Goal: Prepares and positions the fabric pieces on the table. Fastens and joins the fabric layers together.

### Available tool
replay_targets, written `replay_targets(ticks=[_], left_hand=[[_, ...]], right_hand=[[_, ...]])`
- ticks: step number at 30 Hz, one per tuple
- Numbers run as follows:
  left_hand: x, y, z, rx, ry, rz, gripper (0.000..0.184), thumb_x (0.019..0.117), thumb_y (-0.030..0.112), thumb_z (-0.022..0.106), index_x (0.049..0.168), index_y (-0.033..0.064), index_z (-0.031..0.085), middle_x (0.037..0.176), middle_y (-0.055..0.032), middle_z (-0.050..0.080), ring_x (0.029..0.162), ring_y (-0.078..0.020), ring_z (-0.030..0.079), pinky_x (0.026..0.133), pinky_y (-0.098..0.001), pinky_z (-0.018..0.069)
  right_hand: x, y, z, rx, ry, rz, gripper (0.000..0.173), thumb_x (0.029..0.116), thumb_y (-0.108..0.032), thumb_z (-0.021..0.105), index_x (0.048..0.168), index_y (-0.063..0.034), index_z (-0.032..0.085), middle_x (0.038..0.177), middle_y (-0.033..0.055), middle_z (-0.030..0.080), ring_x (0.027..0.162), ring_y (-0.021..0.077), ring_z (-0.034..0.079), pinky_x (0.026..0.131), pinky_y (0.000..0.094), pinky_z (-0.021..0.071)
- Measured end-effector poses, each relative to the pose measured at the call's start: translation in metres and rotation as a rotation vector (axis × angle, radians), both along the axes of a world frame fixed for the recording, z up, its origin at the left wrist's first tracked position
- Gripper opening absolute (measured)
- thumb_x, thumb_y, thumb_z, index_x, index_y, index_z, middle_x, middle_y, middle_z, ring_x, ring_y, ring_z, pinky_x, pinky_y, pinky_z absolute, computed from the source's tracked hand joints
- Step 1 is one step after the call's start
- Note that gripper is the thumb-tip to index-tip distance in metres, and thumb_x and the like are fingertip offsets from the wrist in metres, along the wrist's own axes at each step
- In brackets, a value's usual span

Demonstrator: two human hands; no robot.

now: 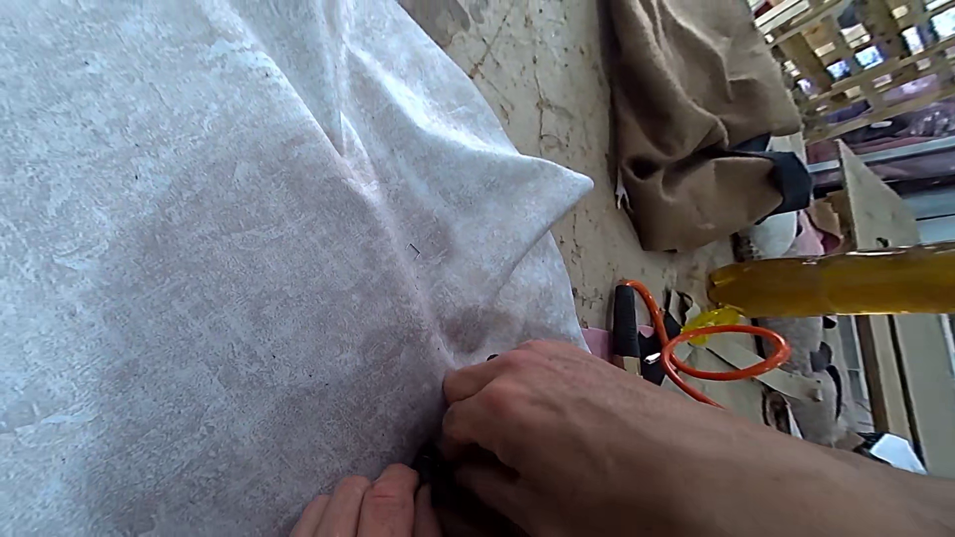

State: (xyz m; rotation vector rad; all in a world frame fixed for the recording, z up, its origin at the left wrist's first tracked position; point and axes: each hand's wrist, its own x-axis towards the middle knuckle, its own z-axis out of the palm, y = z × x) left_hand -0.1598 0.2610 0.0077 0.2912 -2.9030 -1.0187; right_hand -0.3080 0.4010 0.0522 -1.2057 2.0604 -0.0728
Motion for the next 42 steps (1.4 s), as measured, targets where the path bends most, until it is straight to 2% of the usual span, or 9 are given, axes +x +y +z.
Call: replay_targets(ticks=[3, 7, 9, 12, 17, 23, 28, 34, 42], left_hand=[[0.000, -0.003, 0.000, 0.022, -0.005, -0.020, 0.019, 0.0932, 0.020, 0.065, 0.086, 0.0069, 0.077, 0.068, -0.0051, 0.067, 0.060, -0.0157, 0.062, 0.050, -0.0287, 0.0446], [0.000, -0.006, 0.002, 0.013, -0.041, -0.078, 0.019, 0.0936, 0.021, 0.065, 0.086, 0.0072, 0.076, 0.069, -0.0057, 0.067, 0.060, -0.0175, 0.063, 0.049, -0.0305, 0.0451], [0.000, -0.006, 0.003, 0.001, -0.048, -0.085, 0.019, 0.0932, 0.021, 0.065, 0.084, 0.0077, 0.076, 0.068, -0.0054, 0.067, 0.060, -0.0180, 0.063, 0.049, -0.0310, 0.0449], [0.000, -0.006, 0.003, -0.015, -0.045, -0.085, 0.019, 0.0927, 0.020, 0.065, 0.082, 0.0083, 0.075, 0.068, -0.0048, 0.066, 0.059, -0.0179, 0.062, 0.048, -0.0311, 0.0439], [0.000, -0.004, 0.003, -0.032, -0.047, -0.085, 0.019, 0.0931, 0.020, 0.064, 0.082, 0.0087, 0.075, 0.067, -0.0043, 0.066, 0.059, -0.0183, 0.062, 0.048, -0.0315, 0.0433], [-0.001, -0.003, 0.001, -0.031, 0.007, -0.061, 0.018, 0.0933, 0.022, 0.066, 0.086, 0.0101, 0.077, 0.068, -0.0035, 0.065, 0.058, -0.0180, 0.061, 0.045, -0.0307, 0.0409], [-0.001, -0.003, 0.002, -0.027, 0.008, -0.063, 0.016, 0.0919, 0.021, 0.066, 0.083, 0.0114, 0.076, 0.069, -0.0041, 0.064, 0.058, -0.0183, 0.061, 0.044, -0.0305, 0.0406], [0.000, -0.004, 0.006, -0.062, -0.040, -0.104, 0.018, 0.0891, 0.019, 0.066, 0.076, 0.0099, 0.073, 0.066, -0.0041, 0.063, 0.059, -0.0198, 0.062, 0.044, -0.0319, 0.0405], [0.001, -0.004, 0.006, -0.012, -0.023, -0.056, 0.017, 0.0894, 0.019, 0.066, 0.077, 0.0103, 0.074, 0.067, -0.0040, 0.063, 0.058, -0.0188, 0.062, 0.043, -0.0317, 0.0408]], right_hand=[[-0.002, -0.005, 0.004, 0.105, -0.015, -0.043, 0.014, 0.0856, -0.038, 0.071, 0.078, -0.0258, 0.073, 0.069, -0.0114, 0.058, 0.058, 0.0042, 0.054, 0.047, 0.0292, 0.0407], [-0.009, 0.003, -0.002, 0.014, -0.058, -0.107, 0.021, 0.0907, -0.034, 0.062, 0.073, -0.0264, 0.070, 0.062, -0.0152, 0.055, 0.053, -0.0024, 0.050, 0.043, 0.0230, 0.0380], [-0.007, 0.001, -0.002, 0.037, -0.050, -0.110, 0.021, 0.0902, -0.039, 0.063, 0.075, -0.0284, 0.072, 0.062, -0.0162, 0.055, 0.053, -0.0029, 0.050, 0.043, 0.0233, 0.0377], [-0.001, -0.008, 0.001, 0.078, 0.021, -0.041, 0.017, 0.0854, -0.040, 0.070, 0.076, -0.0269, 0.074, 0.065, -0.0126, 0.057, 0.057, 0.0037, 0.055, 0.045, 0.0296, 0.0406], [0.007, -0.007, -0.007, -0.041, 0.142, 0.031, 0.022, 0.0812, -0.033, 0.067, 0.064, -0.0225, 0.061, 0.061, -0.0085, 0.051, 0.050, 0.0070, 0.051, 0.040, 0.0293, 0.0336], [0.007, 0.009, -0.013, -0.231, 0.099, -0.111, 0.014, 0.0849, -0.025, 0.062, 0.071, -0.0215, 0.063, 0.065, -0.0120, 0.052, 0.053, -0.0017, 0.046, 0.043, 0.0191, 0.0343], [0.003, 0.009, -0.008, -0.187, 0.062, -0.140, 0.015, 0.0893, -0.027, 0.062, 0.077, -0.0209, 0.069, 0.065, -0.0120, 0.053, 0.055, -0.0028, 0.047, 0.045, 0.0174, 0.0368], [0.005, -0.001, 0.001, 0.105, 0.046, -0.086, 0.021, 0.0891, -0.038, 0.063, 0.078, -0.0235, 0.074, 0.068, -0.0079, 0.059, 0.061, 0.0077, 0.058, 0.049, 0.0327, 0.0430], [0.014, -0.006, -0.002, -0.024, 0.145, -0.029, 0.022, 0.0886, -0.034, 0.062, 0.073, -0.0208, 0.070, 0.069, -0.0061, 0.061, 0.060, 0.0095, 0.060, 0.045, 0.0331, 0.0431]])
